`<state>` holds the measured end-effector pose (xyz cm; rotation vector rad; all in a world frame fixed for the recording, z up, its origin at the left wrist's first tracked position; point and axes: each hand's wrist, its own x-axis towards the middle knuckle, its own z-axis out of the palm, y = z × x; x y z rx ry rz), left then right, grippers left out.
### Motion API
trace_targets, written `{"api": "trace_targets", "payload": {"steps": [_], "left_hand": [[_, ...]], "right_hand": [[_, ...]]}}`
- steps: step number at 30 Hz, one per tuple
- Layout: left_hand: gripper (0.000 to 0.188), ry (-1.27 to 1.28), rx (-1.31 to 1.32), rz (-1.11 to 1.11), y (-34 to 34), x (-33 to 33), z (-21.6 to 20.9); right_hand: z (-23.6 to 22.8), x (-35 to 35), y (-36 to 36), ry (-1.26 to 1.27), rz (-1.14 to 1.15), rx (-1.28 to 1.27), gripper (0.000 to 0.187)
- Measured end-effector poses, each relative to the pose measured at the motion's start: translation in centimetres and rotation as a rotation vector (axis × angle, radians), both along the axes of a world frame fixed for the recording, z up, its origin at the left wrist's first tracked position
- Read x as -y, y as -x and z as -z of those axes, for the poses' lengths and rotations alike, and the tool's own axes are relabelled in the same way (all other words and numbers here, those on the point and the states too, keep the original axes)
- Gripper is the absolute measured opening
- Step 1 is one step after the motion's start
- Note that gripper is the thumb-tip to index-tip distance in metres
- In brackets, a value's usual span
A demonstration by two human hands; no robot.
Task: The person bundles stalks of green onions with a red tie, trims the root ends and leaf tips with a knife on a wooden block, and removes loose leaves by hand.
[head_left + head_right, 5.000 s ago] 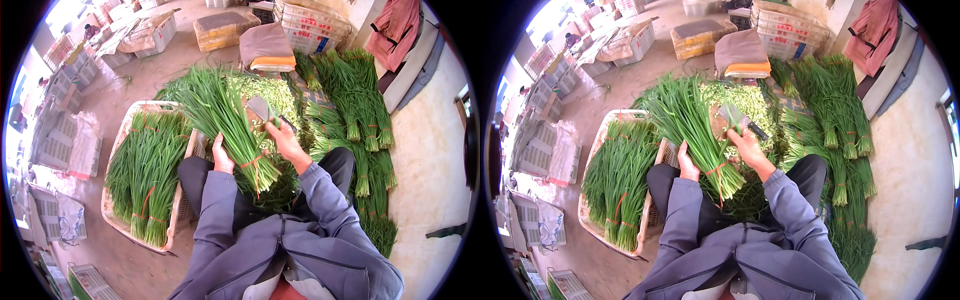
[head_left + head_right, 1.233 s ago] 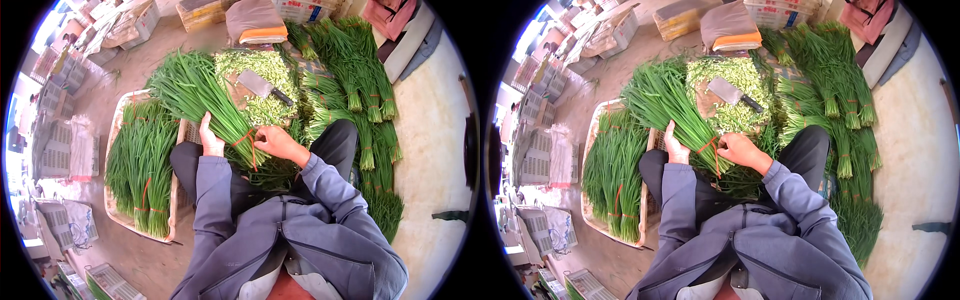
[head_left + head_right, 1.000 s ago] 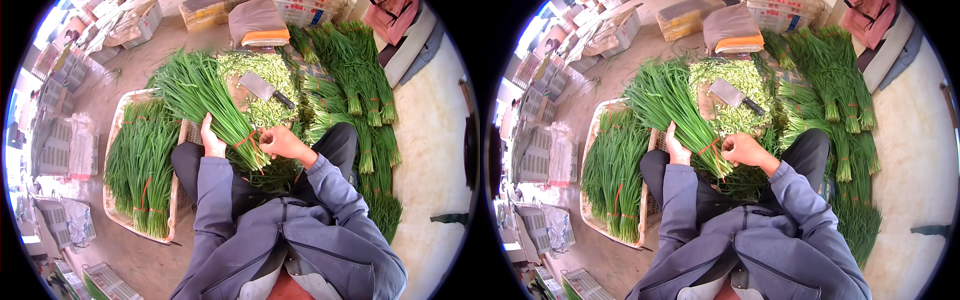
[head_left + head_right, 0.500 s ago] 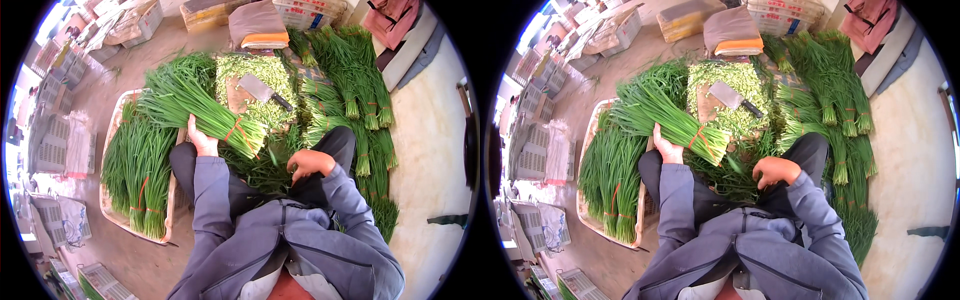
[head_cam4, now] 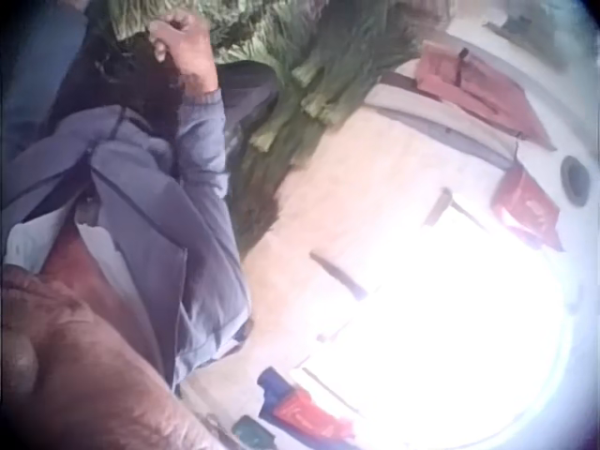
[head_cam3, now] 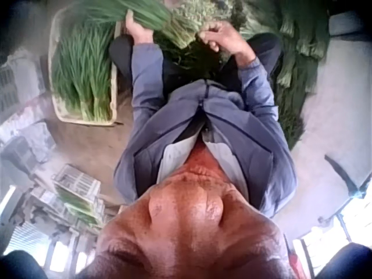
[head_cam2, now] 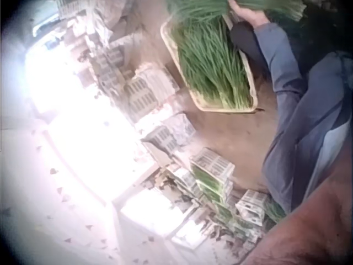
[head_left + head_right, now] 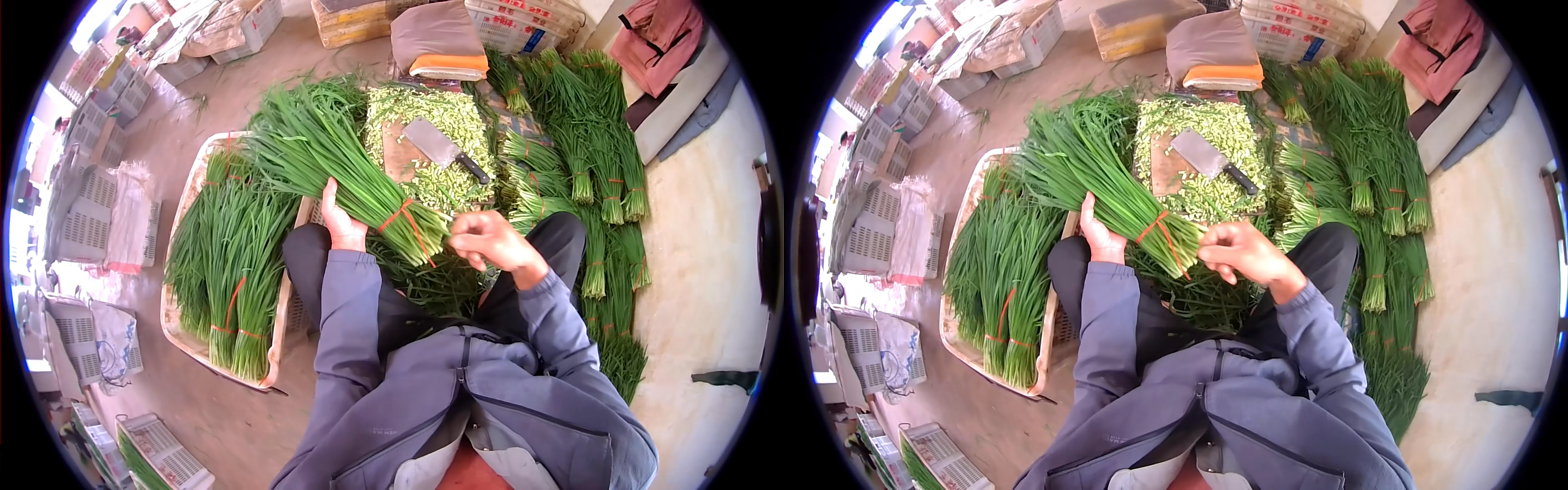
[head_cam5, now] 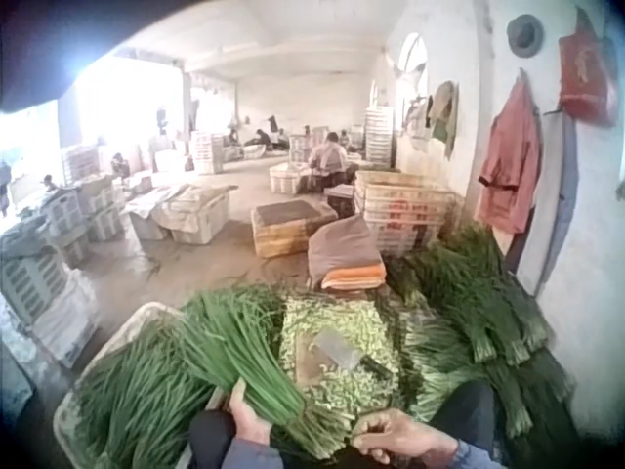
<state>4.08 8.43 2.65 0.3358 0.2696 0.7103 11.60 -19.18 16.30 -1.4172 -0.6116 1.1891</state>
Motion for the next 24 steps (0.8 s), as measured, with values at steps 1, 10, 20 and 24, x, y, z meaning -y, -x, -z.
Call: {"api": "trace_targets", "payload": {"steps": [1,10,20,24], "left_hand": [[0.041,0.024,-0.002,-0.014,0.0,-0.1,-0.2],[0.042,-0.003,0.027,0.055,-0.3,0.3,-0.2],[0.041,-0.011,0.03,0.037,0.0,0.2,-0.3],[0.042,0.022,0.065,0.064,0.0,0.4,-0.4]], "right_hand": [[-0.3,1.5,-0.4,-0.037,-0.045,-0.075,0.017],[1.0,-1.5,-0.4,0.216,-0.018,0.472,0.037],[2.6,-2.6,1.1,0.021,0.099,0.263,0.009],[1.0,-0.1,1.3,-0.071,-0.082,0.016,0.007]]}}
